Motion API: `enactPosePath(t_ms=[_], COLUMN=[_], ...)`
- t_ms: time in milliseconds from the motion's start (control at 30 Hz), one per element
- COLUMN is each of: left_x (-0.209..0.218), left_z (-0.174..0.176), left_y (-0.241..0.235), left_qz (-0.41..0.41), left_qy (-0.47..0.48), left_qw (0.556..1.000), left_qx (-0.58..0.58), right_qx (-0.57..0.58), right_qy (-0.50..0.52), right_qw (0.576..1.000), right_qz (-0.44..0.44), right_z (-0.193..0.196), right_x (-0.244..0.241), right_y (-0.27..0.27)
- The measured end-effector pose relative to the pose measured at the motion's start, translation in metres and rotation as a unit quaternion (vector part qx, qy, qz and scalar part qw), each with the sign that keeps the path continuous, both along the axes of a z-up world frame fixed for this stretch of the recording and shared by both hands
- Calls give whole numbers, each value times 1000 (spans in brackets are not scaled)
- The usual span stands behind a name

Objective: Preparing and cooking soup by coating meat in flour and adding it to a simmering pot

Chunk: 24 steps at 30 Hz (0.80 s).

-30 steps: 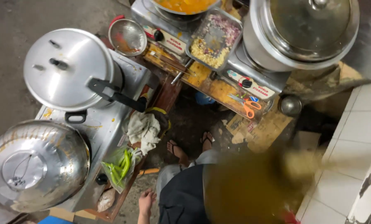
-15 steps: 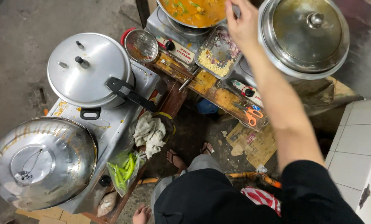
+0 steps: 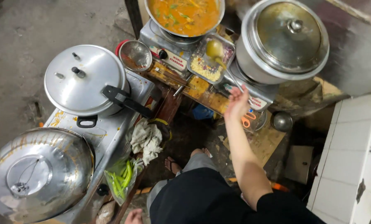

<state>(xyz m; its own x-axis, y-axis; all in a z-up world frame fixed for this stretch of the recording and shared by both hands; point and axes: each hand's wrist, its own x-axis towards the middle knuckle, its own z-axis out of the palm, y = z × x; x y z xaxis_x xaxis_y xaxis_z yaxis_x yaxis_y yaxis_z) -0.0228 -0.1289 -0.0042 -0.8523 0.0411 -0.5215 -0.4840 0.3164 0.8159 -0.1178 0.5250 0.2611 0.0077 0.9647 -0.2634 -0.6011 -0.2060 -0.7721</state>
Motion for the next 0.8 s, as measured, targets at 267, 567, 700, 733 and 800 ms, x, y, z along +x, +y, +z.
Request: enactPosePath(t_ms=[267,567,700,733,800], left_x=[-92,-75,-52,-53,-55], left_z=[80,57,28,27,26], left_y=[110,150,146,150,158], left_qz=[-104,-29,36,35,33], left_qy=[74,-80,-101,-100,-92], left_qw=[992,996,994,994,993], left_qx=[8,-42,-7,-5,-64], right_qx=[-72,127,207,209,604], right_qy=[73,-307,-529,-529,-557], right_qw=[993,733,723,724,565], right_qz=[64,593,393,391,76], right_z=[-115,19,155,156,160], right_x=[-33,28,23,21,16], right_y=[26,-12,106,155,253])
